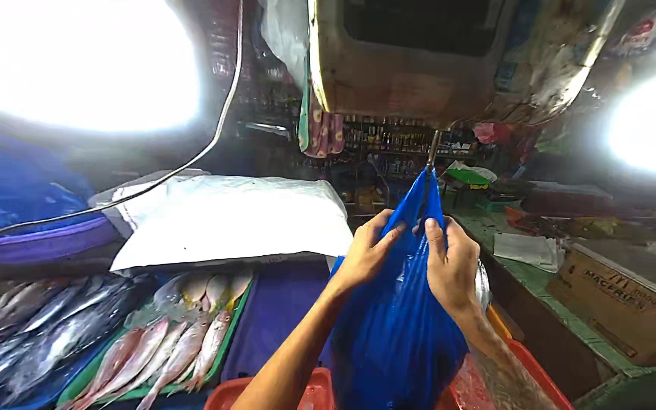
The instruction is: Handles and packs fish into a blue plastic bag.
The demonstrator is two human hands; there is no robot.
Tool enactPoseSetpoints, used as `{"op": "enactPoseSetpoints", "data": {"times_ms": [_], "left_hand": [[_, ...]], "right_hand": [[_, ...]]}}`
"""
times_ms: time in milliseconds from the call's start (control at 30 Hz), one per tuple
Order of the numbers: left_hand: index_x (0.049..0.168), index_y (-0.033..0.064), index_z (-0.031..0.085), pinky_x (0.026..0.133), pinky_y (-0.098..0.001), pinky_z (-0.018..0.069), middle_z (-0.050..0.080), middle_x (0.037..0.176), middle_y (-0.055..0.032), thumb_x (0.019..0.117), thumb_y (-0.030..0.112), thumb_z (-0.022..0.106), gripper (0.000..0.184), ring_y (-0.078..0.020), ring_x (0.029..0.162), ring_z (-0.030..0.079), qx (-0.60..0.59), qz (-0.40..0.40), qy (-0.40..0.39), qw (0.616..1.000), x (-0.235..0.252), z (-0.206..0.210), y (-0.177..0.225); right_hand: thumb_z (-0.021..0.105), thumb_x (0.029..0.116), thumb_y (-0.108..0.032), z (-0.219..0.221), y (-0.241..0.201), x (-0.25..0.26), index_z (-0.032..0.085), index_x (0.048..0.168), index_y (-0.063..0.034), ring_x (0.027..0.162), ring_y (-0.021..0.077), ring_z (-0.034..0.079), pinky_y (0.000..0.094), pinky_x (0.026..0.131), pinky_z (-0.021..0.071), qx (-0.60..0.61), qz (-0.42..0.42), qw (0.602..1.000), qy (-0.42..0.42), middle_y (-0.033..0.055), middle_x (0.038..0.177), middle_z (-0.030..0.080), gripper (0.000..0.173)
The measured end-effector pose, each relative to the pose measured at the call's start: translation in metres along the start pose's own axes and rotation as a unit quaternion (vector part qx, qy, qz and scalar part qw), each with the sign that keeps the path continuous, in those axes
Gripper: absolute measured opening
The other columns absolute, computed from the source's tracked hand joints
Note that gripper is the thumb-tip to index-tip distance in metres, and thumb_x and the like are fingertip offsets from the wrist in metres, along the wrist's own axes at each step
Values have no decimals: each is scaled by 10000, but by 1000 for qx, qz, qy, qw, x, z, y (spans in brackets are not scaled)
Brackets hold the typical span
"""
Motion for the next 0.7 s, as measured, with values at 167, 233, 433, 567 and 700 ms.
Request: {"op": "enactPoseSetpoints", "data": {"times_ms": [167,233,433,567,700], "left_hand": [[983,34,634,698,-263,540,596,751,23,1044,107,416,237,-57,710,600,-123,33,49,991,5,28,-5],[877,69,614,637,-186,468,515,697,99,1033,94,380,282,22,647,513,-129,39,77,988,9,36,1],[698,124,555,496,-187,415,478,552,83,1042,93,376,388,4,497,472,-124,-13,196,973,18,22,36],[709,128,545,448,-211,364,443,528,67,1066,135,378,394,-21,457,432,-70,-8,192,979,31,6,81],[729,153,554,503,-186,417,499,587,108,1071,141,395,378,18,519,486,-58,32,195,978,5,6,111]], "right_hand": [[397,1094,-136,5,10,3,627,849,-70,556,9,538,194,551,502,226,34,973,-10,-80,651,551,342],[357,1097,-133,2,7,8,569,786,-123,525,-30,436,149,513,398,269,53,962,-3,-123,625,471,377],[344,1098,-170,-17,-18,35,481,688,-193,474,-10,413,169,483,383,309,64,948,53,-130,549,417,433],[358,1119,-255,-38,-48,63,480,708,-216,464,-9,414,164,468,384,288,43,956,31,-125,555,423,430],[391,1120,-216,-66,-73,30,455,757,-161,474,-5,394,122,453,346,325,17,944,-49,-68,603,426,372]]}}
Point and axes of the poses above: each hand's wrist, its own x-axis towards the middle knuckle, its own z-axis out of the palm, y = z × x, the point moved 5 cm from there along x, towards the middle knuckle
